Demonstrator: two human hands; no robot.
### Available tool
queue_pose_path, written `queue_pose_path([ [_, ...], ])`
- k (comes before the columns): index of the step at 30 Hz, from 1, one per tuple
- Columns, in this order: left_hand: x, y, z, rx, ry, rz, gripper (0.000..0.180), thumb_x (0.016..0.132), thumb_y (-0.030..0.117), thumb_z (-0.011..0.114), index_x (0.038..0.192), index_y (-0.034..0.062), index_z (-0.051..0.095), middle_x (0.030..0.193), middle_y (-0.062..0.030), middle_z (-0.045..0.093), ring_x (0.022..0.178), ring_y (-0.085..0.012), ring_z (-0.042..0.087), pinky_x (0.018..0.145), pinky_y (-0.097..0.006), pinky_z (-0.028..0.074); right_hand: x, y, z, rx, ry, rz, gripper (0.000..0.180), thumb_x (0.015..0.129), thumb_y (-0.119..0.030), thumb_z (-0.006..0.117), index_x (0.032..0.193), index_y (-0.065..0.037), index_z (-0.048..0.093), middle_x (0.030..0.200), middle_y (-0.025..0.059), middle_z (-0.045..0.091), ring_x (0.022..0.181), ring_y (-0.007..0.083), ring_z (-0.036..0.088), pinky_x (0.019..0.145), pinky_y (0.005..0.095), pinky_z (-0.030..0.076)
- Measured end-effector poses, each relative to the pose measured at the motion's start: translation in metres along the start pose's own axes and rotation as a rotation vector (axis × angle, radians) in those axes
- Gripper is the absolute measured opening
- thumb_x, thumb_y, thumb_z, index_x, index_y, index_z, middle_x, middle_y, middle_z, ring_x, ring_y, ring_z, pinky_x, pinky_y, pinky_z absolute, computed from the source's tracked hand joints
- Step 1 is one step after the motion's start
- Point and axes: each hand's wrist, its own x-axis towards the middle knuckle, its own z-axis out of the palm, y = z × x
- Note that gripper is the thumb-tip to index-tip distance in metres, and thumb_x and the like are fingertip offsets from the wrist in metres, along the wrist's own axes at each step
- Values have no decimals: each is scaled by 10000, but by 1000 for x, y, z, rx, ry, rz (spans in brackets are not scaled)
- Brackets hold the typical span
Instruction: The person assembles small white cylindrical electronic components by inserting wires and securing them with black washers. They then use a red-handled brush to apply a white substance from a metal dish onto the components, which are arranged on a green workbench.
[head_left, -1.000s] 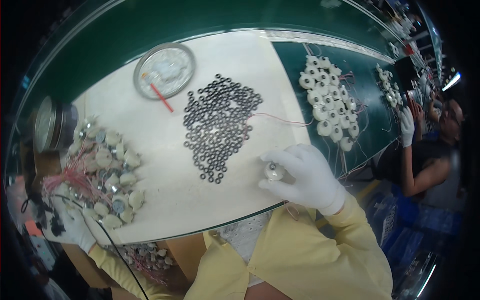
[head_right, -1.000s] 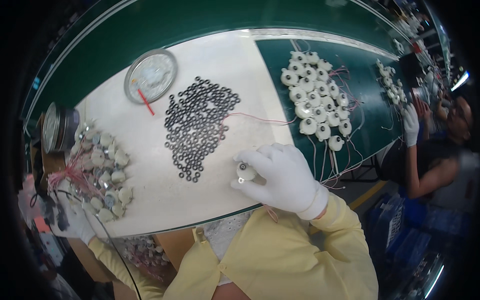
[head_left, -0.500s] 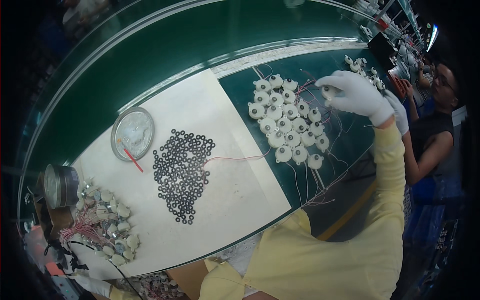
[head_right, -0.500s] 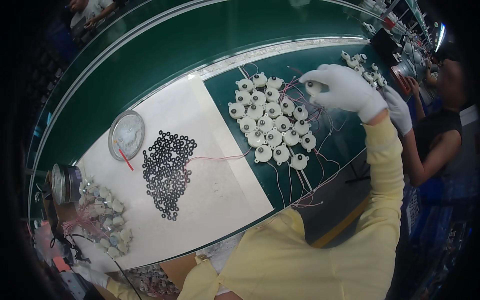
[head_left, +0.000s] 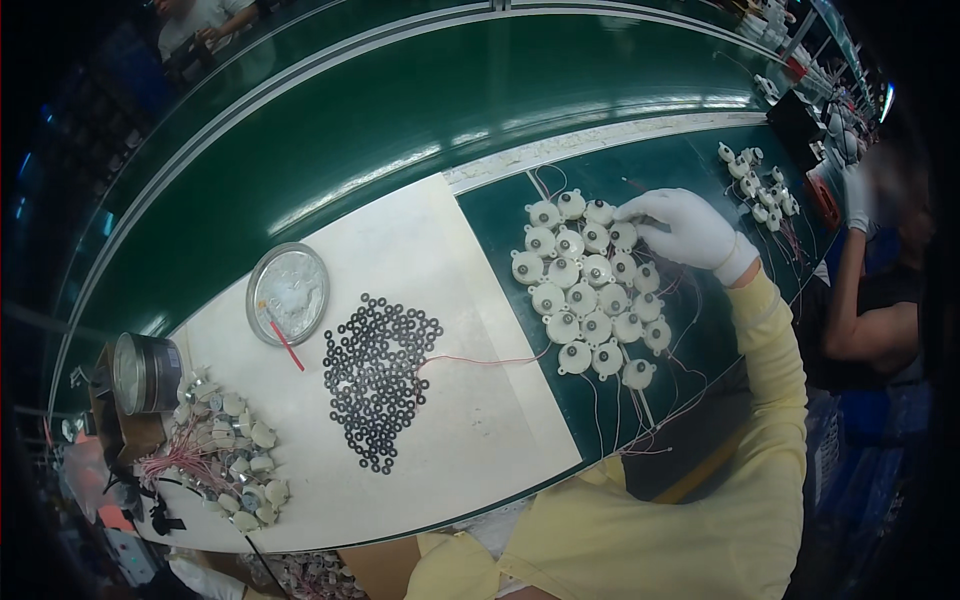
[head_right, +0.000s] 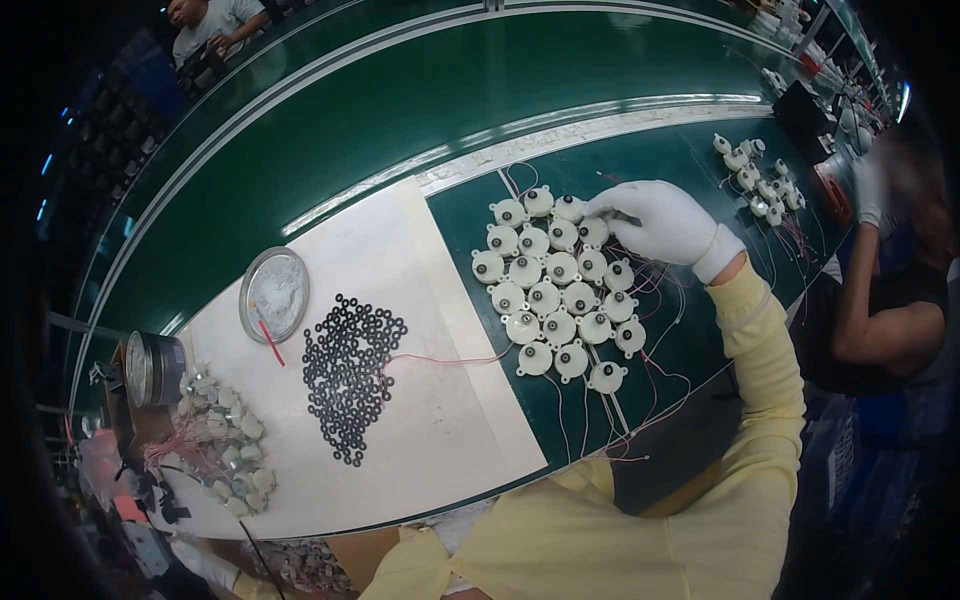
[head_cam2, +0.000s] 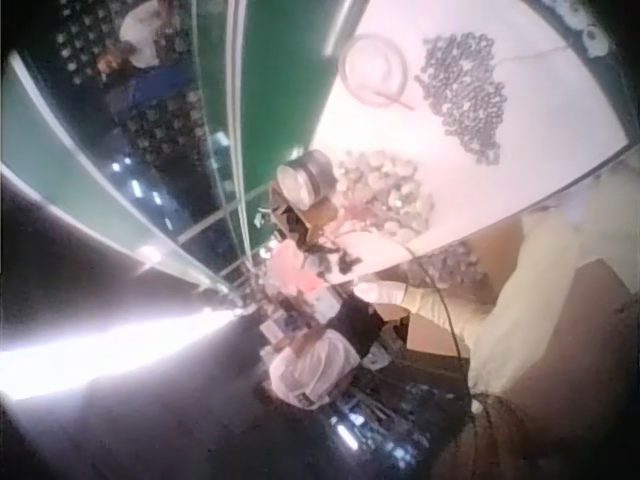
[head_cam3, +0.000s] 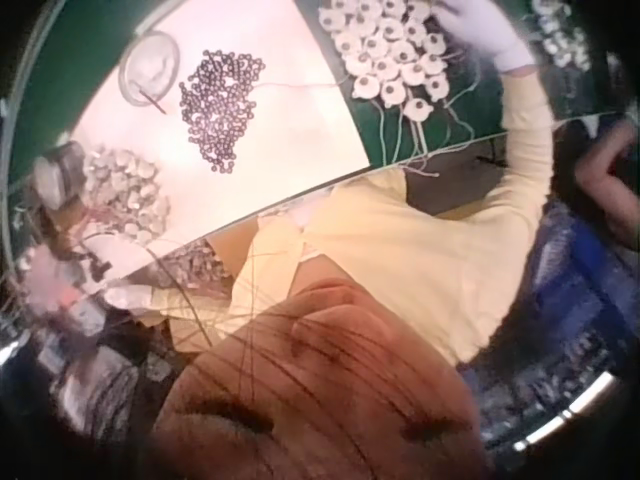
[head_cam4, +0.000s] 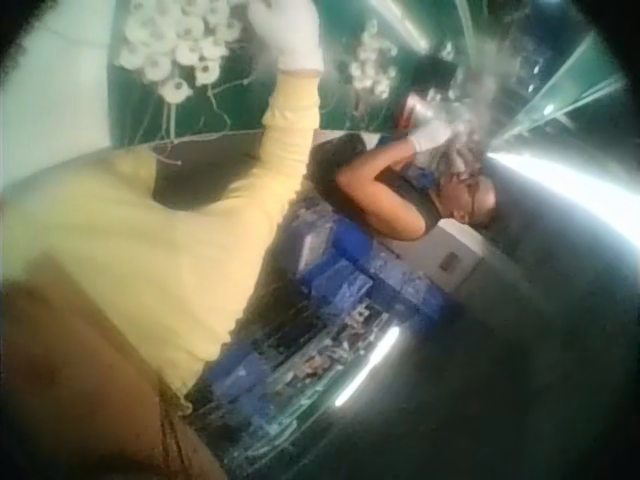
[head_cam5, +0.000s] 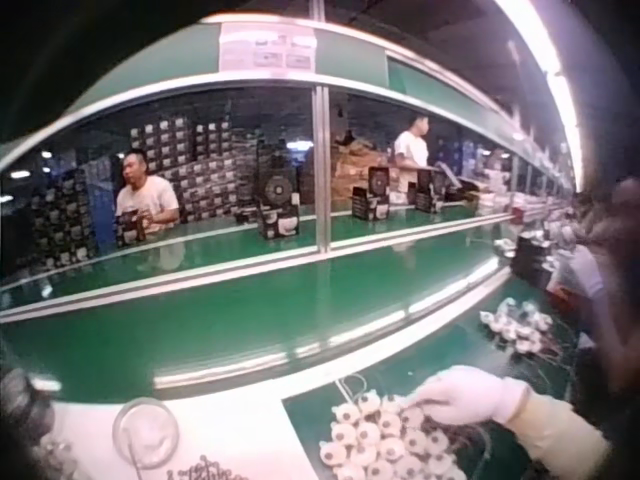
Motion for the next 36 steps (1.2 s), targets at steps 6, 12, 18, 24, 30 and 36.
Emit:
queue_pose_path([
  [6,-11,2,0,-58,1,-41,378,1006,246,494,1173,-83,576,1114,-260,634,964,-312,632,864,-397,503,1,0,15,-240,165,-16,120,790,-65,615,900,-85,657,860,73,688,822,294,653,747,391,499],
  [12,-25,5,7,-183,-17,-115,379,1014,242,488,1175,-90,571,1125,-262,631,968,-308,630,868,-396,503,-1,-6,23,-635,132,66,104,797,-67,608,882,-116,641,853,34,663,827,255,621,740,376,455],
  [18,-36,19,11,-99,48,-64,374,1054,235,442,1203,-76,587,1052,-215,643,922,-296,618,858,-348,506,-6,-15,12,-336,121,62,97,827,-67,577,880,-57,657,874,75,678,829,290,634,754,391,482],
  [24,-25,-21,7,204,13,288,352,1054,218,441,1169,-73,602,1026,-209,643,910,-291,617,847,-349,502,-4,-25,7,191,27,320,212,922,-120,579,1029,28,687,920,109,703,829,198,650,795,317,511],
  [30,-31,-6,12,128,16,143,344,1049,204,451,1186,-76,595,1069,-238,644,974,-326,622,891,-370,499,-7,-15,21,512,64,419,274,947,-135,598,1156,29,663,986,39,702,882,89,615,815,247,500],
  [36,-28,-9,11,111,41,80,332,1043,182,462,1204,-85,578,1127,-268,631,1041,-370,612,935,-384,494,-5,-15,5,367,121,443,269,959,-200,614,1106,13,689,929,36,699,827,57,611,755,221,494],
])
